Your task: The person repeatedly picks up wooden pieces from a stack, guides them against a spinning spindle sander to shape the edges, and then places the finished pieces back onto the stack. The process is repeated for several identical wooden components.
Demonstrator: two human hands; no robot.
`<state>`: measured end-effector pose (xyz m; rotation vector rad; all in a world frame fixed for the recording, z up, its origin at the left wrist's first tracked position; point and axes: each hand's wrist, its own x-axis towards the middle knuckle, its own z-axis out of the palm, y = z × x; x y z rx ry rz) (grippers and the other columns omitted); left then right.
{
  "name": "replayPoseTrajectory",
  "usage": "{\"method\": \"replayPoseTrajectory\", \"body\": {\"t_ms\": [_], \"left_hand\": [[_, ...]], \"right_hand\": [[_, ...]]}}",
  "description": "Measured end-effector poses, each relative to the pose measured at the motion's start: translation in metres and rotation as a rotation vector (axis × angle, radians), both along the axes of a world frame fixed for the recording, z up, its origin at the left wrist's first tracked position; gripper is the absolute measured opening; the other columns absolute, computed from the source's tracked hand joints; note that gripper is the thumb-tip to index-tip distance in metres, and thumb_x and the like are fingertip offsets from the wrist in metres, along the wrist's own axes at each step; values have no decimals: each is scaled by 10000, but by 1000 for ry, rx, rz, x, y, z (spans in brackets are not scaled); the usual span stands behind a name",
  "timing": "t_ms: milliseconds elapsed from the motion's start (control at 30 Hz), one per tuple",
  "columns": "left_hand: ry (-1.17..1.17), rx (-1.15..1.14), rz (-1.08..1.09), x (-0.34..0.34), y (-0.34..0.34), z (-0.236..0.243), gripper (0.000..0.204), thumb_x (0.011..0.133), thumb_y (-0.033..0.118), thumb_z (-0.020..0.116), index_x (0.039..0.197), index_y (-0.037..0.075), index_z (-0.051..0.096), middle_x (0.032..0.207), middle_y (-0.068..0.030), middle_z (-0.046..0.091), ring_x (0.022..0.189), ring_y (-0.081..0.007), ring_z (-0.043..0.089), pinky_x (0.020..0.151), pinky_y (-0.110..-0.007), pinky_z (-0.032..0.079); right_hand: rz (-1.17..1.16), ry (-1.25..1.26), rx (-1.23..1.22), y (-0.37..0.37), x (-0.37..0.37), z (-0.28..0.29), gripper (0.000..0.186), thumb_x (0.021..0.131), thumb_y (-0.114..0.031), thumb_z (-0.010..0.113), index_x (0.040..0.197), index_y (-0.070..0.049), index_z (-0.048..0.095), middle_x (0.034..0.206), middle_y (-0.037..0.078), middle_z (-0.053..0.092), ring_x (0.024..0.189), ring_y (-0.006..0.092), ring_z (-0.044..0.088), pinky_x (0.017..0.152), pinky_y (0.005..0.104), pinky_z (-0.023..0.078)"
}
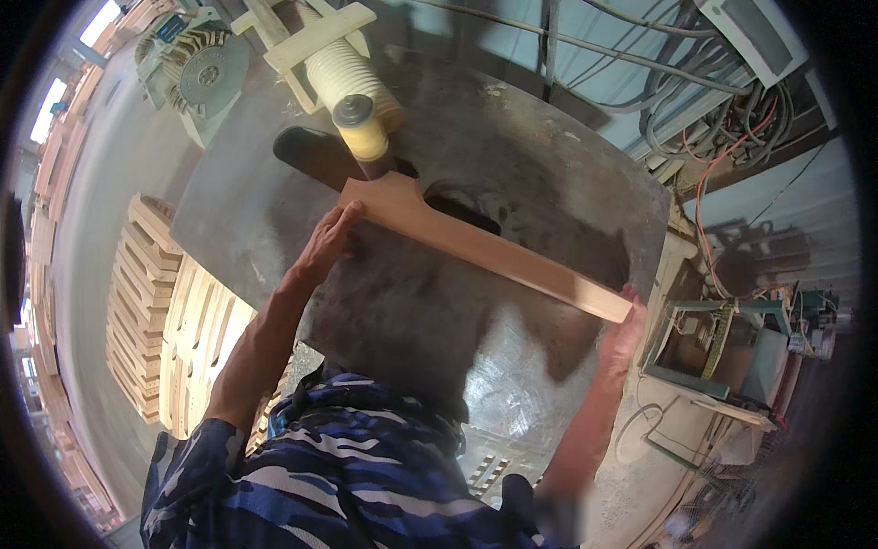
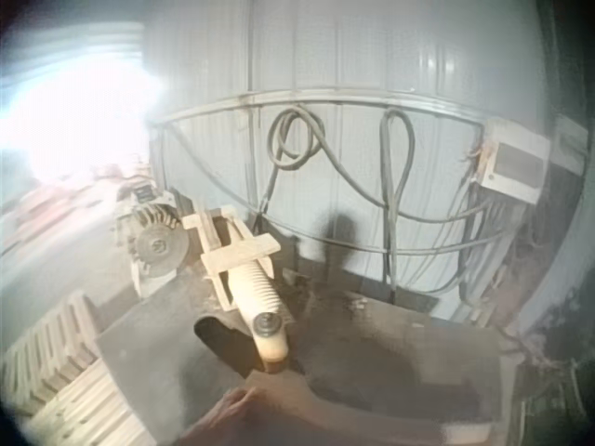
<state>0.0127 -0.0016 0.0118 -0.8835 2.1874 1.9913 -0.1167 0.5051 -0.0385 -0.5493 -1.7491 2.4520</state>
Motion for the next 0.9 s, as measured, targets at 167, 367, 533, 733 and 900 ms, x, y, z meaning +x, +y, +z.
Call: {"method": "replayPoseTrajectory", "body": {"t_ms": [167,367,533,733,900], "left_hand": [[128,160,-93,43,8,-1,565,934,492,541,1280,49,484,1028,-16,536,917,-121,501,806,-283,439],[207,560,-40,89,42,-4,643,915,452,597,1373,46,398,1265,-58,518,1133,-157,490,953,-327,403],[150,802,52,103,47,-33,760,875,449,655,1416,36,316,1347,-95,449,1170,-198,484,956,-341,425],[43,541,-106,87,41,-1,926,789,447,752,1452,56,237,1314,-142,471,1134,-217,524,881,-334,482],[-69,336,-393,64,16,13,955,763,502,754,1455,91,240,1197,-171,558,982,-225,612,748,-329,528]], "right_hand": [[51,-1,9,10,33,12,587,867,-312,612,1305,47,456,1322,150,494,1264,254,419,1095,405,287],[183,61,265,55,46,-6,437,874,-298,610,1192,-6,546,1178,83,565,1130,200,516,1004,356,380],[146,-3,334,25,62,15,298,873,-275,637,1069,-54,599,1018,32,592,996,136,563,887,283,450],[47,60,433,25,61,4,200,891,-249,657,943,-62,610,967,1,560,967,98,540,882,249,443],[10,89,353,22,63,1,191,878,-230,679,926,-56,618,940,-12,550,965,98,542,909,257,429]]}}
